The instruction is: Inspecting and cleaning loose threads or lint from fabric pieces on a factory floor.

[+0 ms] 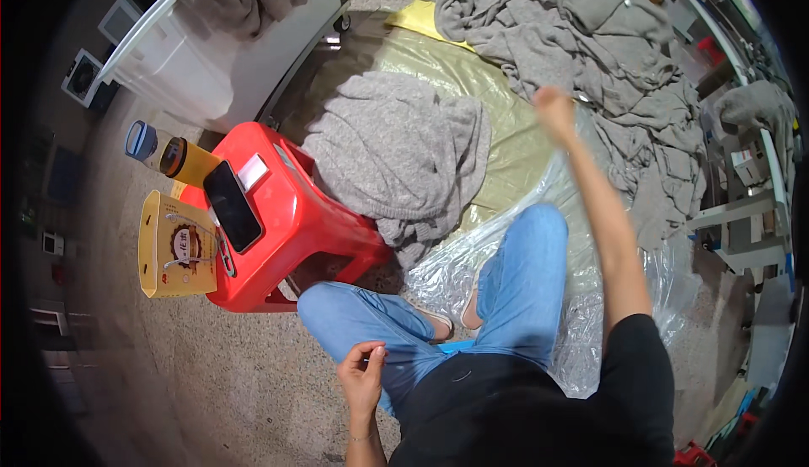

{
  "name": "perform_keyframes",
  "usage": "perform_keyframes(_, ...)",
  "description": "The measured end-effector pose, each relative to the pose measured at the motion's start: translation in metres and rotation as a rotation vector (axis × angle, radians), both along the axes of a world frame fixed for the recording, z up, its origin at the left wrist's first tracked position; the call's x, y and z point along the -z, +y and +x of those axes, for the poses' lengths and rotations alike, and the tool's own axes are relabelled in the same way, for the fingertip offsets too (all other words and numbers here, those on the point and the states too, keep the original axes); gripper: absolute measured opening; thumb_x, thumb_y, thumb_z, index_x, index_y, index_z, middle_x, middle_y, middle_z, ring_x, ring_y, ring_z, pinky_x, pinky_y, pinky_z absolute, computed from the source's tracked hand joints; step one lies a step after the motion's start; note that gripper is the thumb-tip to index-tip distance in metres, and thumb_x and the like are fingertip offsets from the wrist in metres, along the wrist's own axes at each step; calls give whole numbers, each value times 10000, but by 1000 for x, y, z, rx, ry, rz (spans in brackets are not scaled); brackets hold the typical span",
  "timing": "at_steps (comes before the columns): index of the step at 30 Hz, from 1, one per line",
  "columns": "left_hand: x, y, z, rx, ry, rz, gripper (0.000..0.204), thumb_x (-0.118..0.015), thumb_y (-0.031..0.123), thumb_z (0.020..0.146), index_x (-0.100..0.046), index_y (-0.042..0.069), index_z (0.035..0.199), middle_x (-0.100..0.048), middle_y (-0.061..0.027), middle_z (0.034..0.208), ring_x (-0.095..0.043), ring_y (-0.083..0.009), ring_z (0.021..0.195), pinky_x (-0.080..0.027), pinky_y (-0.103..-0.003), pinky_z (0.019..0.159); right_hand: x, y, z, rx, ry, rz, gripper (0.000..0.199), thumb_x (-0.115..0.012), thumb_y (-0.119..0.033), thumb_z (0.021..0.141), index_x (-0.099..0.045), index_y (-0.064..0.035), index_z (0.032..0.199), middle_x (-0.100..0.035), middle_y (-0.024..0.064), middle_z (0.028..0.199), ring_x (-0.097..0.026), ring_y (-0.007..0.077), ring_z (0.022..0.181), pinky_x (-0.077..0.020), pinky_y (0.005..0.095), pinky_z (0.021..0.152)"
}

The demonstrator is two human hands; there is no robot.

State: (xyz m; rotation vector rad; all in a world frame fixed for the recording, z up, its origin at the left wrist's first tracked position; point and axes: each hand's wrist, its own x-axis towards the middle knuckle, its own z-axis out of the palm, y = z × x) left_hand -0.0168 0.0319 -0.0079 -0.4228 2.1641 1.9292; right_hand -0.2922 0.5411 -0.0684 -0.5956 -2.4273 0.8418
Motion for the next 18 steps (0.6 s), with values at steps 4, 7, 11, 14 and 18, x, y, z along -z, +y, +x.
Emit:
perform_keyframes(4,10,9,0,33,-82,-5,92,-640,59,866,-660,-16,915,-643,-29,773,-560,-68,675,-450,-198,621,113,-190,39,-586,-578,-229,375,-739,-219,704,-638,-50,1024,-627,169,1079,-597,281,1008,-480,370,845)
perform_keyframes(7,15,12,-2,32,-132,-20,85,-649,56,861,-670,-7,914,-632,5,775,-542,-45,698,-438,-187,637,132,-286,66,-582,-345,233,514,-743,-286,695,-572,-105,1145,-408,172,1361,-326,347,1311,-300,476,1060)
perform_keyframes(11,30,30,-20,135,-152,-42,90,-649,66,862,-670,-1,916,-628,10,783,-532,-37,703,-435,-187,634,181,-287,38,-322,-289,475,398,-652,-238,755,-587,-106,1125,-467,188,1290,-316,358,1323,-273,534,1061)
perform_keyframes(14,53,34,-40,197,-34,-185,109,-652,108,854,-666,11,902,-614,-4,739,-502,-71,629,-429,-223,595,165,-274,41,-545,-195,269,274,-564,-160,762,-577,-91,1027,-552,222,1147,-475,368,1188,-362,510,1010)
perform_keyframes(18,78,57,-98,198,447,-530,535,-694,32,738,-522,63,1243,-497,-178,1191,-528,-261,985,-459,-336,817,103,-272,92,-830,-374,-47,268,-544,-127,713,-532,-48,969,-610,230,780,-602,439,766,-485,533,717)
